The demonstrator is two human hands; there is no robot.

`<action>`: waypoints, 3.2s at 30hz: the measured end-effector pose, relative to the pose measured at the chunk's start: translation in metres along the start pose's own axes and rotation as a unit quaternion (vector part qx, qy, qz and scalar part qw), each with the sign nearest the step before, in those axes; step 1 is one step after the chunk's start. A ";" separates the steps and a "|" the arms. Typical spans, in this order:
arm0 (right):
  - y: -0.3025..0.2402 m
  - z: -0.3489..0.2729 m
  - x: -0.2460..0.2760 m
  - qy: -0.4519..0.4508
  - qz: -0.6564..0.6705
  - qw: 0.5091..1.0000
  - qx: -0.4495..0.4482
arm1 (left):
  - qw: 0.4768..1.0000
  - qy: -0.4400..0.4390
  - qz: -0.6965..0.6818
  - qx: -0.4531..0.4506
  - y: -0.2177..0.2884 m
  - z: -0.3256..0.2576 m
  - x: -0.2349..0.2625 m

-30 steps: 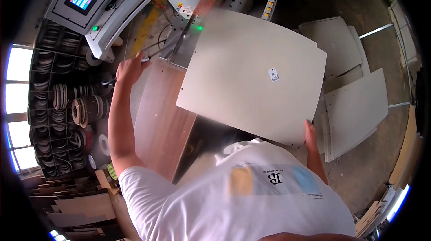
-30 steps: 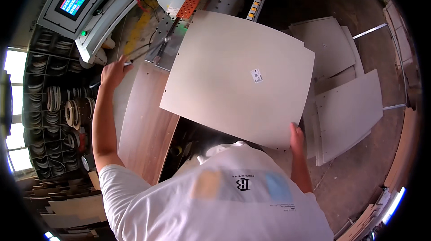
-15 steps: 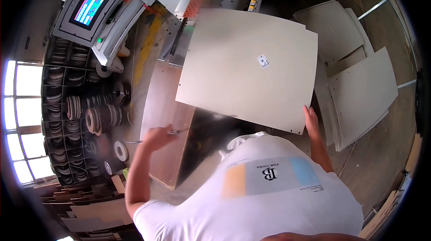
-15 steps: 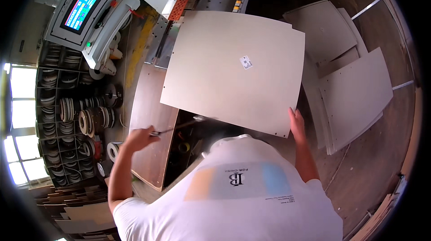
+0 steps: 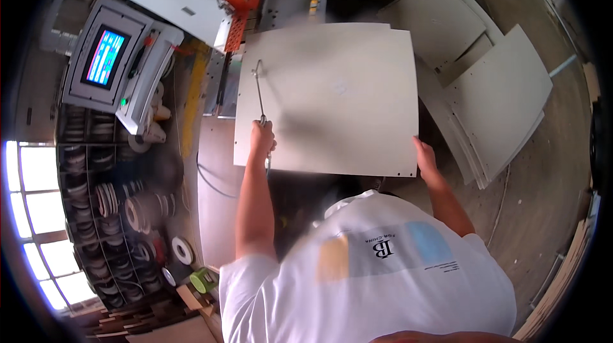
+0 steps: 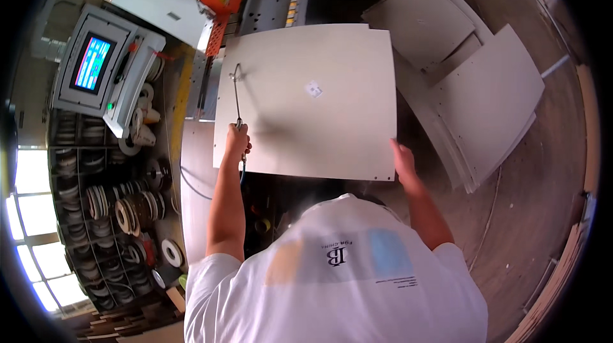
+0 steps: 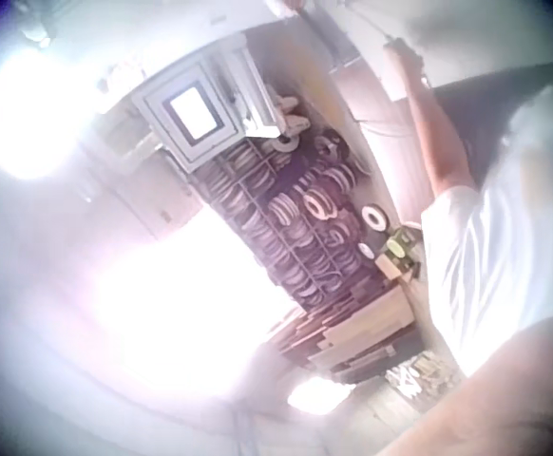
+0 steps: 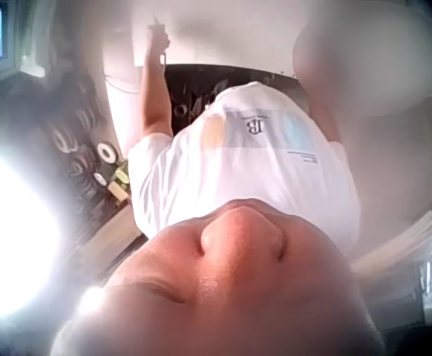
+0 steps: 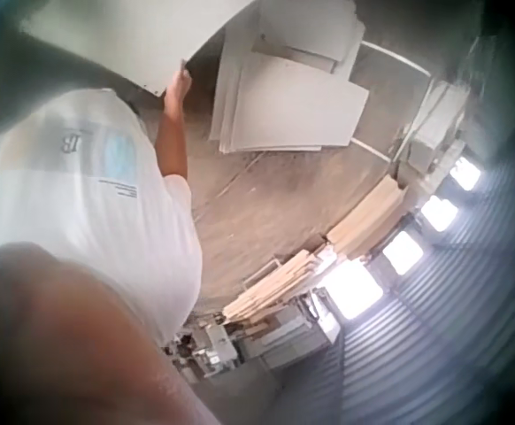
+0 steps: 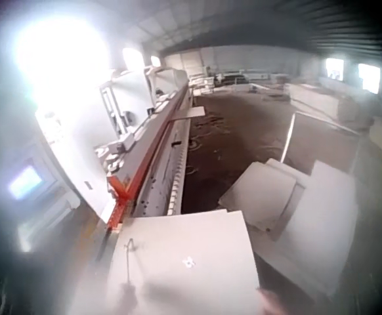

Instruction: The person picks up wood panels from a stack, places them onto a work surface, and uses an air nozzle to blow dust off the panels and the machinery components.

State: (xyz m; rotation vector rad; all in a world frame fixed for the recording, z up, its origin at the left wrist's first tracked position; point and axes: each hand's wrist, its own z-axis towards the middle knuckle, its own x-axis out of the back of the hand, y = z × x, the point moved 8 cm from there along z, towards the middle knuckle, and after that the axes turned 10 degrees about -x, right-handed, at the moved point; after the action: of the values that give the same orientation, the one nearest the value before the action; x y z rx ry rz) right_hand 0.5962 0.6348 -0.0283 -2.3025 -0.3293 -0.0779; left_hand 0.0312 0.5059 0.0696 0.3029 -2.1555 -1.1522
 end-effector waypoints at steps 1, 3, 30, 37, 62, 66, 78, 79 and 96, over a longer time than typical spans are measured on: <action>0.004 -0.004 -0.002 0.002 0.033 0.999 -0.014 | 1.000 -0.005 -0.004 -0.018 0.015 0.004 -0.014; 0.008 -0.009 -0.007 -0.009 0.074 0.997 -0.026 | 0.999 0.004 -0.035 -0.016 0.030 0.016 -0.040; 0.010 -0.012 -0.008 -0.102 -0.003 0.995 -0.007 | 0.887 -0.337 0.315 -0.010 -0.116 -0.388 -0.036; 0.015 0.003 -0.008 -0.021 -0.118 0.991 0.059 | 0.980 -0.053 0.181 -0.063 -0.190 -0.336 0.054; 0.013 -0.039 -0.043 -0.132 0.053 0.988 -0.056 | 0.927 -0.370 0.031 0.046 -0.124 -0.280 0.032; -0.002 -0.061 -0.072 -0.216 0.020 0.976 -0.036 | 0.989 0.032 -0.120 0.081 -0.134 -0.220 0.094; -0.030 -0.068 -0.130 -0.207 0.139 0.960 -0.123 | 0.998 -0.026 -0.063 -0.005 -0.099 -0.150 -0.010; -0.028 -0.061 -0.138 -0.207 0.156 0.959 -0.115 | 0.999 -0.019 -0.047 -0.005 -0.097 -0.149 -0.008; -0.070 0.068 -0.156 -0.127 0.169 0.968 -0.136 | 0.952 -0.234 0.181 0.072 -0.039 -0.211 0.005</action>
State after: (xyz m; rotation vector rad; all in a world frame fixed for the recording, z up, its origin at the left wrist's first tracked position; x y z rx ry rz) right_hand 0.4238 0.6971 -0.0495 -2.6126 -0.0484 0.3672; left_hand 0.1612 0.3430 0.1222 -0.3320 -2.5684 -0.9185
